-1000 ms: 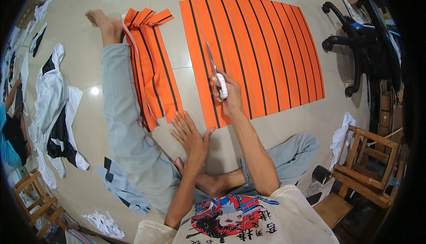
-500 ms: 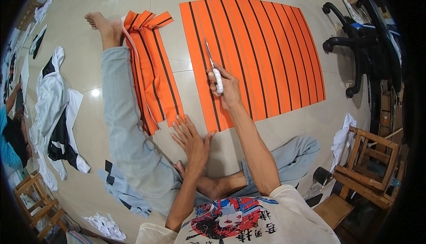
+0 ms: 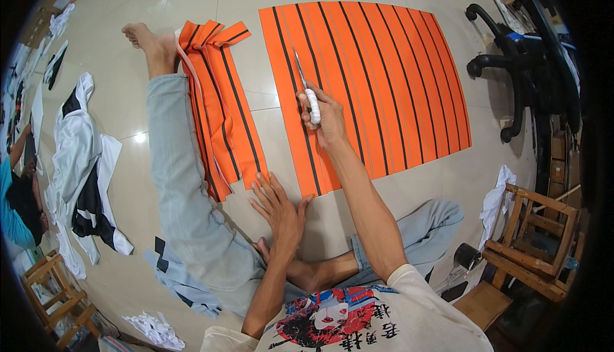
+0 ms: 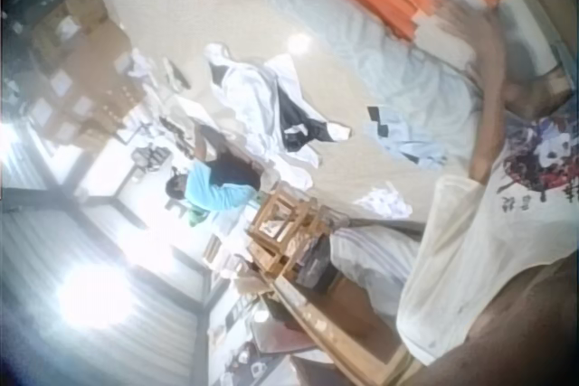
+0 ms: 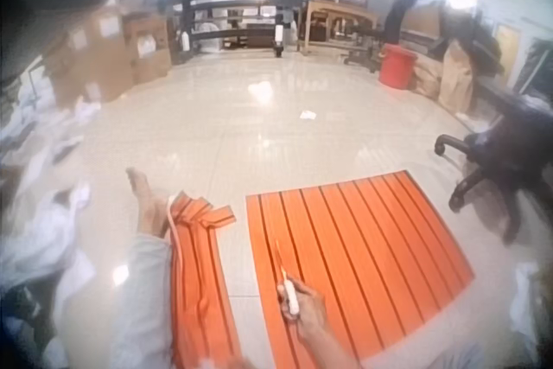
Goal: The person sits on the floor and uses scissors to cut a large piece of orange fabric with black stripes into long vertical strips. The person holds the fabric steady with one hand while cutting with the other, creating a pile of cut strips.
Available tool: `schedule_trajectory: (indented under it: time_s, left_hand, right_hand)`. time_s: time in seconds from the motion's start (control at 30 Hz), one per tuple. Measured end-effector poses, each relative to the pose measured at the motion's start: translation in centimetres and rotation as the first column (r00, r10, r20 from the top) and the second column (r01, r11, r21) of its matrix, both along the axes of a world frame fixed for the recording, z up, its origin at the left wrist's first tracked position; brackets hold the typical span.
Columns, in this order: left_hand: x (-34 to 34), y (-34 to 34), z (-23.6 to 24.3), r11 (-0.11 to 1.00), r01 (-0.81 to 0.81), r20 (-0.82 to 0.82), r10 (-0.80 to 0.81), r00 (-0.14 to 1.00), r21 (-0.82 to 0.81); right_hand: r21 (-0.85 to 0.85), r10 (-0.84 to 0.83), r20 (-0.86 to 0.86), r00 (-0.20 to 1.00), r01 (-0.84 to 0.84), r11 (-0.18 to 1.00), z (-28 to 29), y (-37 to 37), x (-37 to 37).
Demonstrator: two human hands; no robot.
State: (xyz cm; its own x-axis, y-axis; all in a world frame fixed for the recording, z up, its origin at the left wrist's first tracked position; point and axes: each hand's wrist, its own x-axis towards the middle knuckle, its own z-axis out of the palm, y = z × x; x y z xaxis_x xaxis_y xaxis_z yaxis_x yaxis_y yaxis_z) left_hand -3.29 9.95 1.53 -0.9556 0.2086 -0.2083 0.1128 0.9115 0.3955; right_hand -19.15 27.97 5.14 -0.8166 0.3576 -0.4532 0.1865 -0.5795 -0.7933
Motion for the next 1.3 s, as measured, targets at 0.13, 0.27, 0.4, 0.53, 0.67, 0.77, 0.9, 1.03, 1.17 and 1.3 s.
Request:
schedule_trajectory:
  time_s: [0.13, 0.27, 0.4, 0.53, 0.67, 0.77, 0.9, 1.03, 1.17, 1.3]
  left_hand:
    - [0.0, -0.1, -0.1, 1.0, 0.001, 0.014, 0.0, 1.0, -0.013]
    - [-0.2, 0.0, 0.3, 1.0, -0.01, 0.022, 0.01, 1.0, 0.002]
    - [-0.3, 0.0, 0.6, 1.0, -0.019, 0.059, 0.018, 0.998, 0.012]
    - [-0.3, -0.1, 0.5, 1.0, -0.014, 0.038, 0.014, 0.999, 0.002]
    - [-0.3, -0.1, 0.5, 1.0, -0.008, 0.041, 0.007, 0.999, 0.005]
    - [-0.3, 0.0, 0.6, 1.0, -0.005, 0.051, 0.004, 0.999, 0.006]
    - [-0.3, 0.0, 0.8, 1.0, -0.005, 0.042, 0.006, 0.999, -0.016]
    - [-0.3, -0.1, 0.9, 1.0, -0.005, 0.044, 0.006, 0.999, -0.01]
    - [-0.2, 0.2, 1.0, 1.0, 0.004, 0.035, -0.004, 0.999, 0.013]
    - [-0.2, 0.3, 0.8, 1.0, 0.001, 0.019, -0.001, 1.0, 0.022]
  right_hand:
    - [0.008, -0.005, 0.005, 1.0, 0.005, 1.0, -0.2, -0.3, -0.1]
    - [0.017, -0.026, 0.037, 0.999, 0.026, 1.0, 0.0, -0.1, -0.9]
    - [0.018, -0.008, 0.045, 0.999, 0.007, 1.0, 0.5, 0.1, -2.2]
    - [0.056, 0.007, 0.042, 0.999, -0.009, 0.998, 0.3, 0.2, -3.1]
    - [0.036, 0.0, 0.001, 1.0, 0.0, 0.999, -0.4, 0.2, -3.3]
    - [0.068, 0.009, 0.03, 1.0, -0.011, 0.998, -0.2, 0.4, -3.2]
    - [0.024, -0.001, 0.019, 1.0, 0.0, 1.0, 0.5, 0.8, -4.0]
    - [0.041, -0.012, 0.022, 1.0, 0.011, 0.999, 0.4, 0.9, -5.5]
    - [0.063, 0.013, 0.022, 1.0, -0.014, 0.998, -0.2, 1.6, -6.2]
    - [0.08, 0.015, 0.02, 1.0, -0.017, 0.997, -0.4, 1.6, -6.3]
